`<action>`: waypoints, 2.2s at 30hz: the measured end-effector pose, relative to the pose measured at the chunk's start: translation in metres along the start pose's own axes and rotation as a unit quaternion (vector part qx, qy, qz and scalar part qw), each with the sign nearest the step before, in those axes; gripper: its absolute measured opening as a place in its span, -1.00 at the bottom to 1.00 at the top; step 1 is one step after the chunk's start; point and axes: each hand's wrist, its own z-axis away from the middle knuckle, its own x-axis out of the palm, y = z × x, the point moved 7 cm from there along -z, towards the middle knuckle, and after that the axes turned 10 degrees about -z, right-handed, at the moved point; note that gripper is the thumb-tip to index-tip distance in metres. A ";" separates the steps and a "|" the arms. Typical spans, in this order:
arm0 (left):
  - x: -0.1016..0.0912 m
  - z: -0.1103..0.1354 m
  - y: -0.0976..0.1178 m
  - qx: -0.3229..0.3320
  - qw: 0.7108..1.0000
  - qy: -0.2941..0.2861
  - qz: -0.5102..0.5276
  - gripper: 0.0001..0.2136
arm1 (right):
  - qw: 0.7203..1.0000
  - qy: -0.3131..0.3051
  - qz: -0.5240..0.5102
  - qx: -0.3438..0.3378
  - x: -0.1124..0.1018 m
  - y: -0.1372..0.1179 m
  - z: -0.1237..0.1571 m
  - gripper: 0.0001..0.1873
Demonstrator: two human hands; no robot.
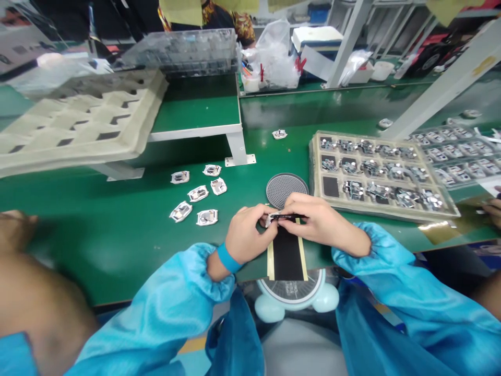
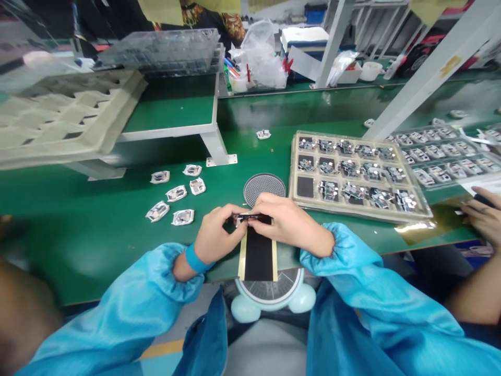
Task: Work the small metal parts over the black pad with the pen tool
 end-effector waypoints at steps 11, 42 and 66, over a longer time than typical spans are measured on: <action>-0.006 -0.005 -0.035 -0.112 0.993 0.027 0.000 -0.93 | 0.899 -0.052 0.406 0.159 -0.045 0.028 -0.034 -0.79; 0.030 -0.159 -0.022 -0.160 0.940 -0.159 0.254 -0.62 | 0.865 0.313 -0.307 0.244 -0.026 0.061 0.114 -0.82; 0.013 -0.022 -0.046 -0.128 0.938 -0.281 0.157 -0.81 | 0.949 0.257 0.000 0.184 0.002 0.035 0.031 -0.82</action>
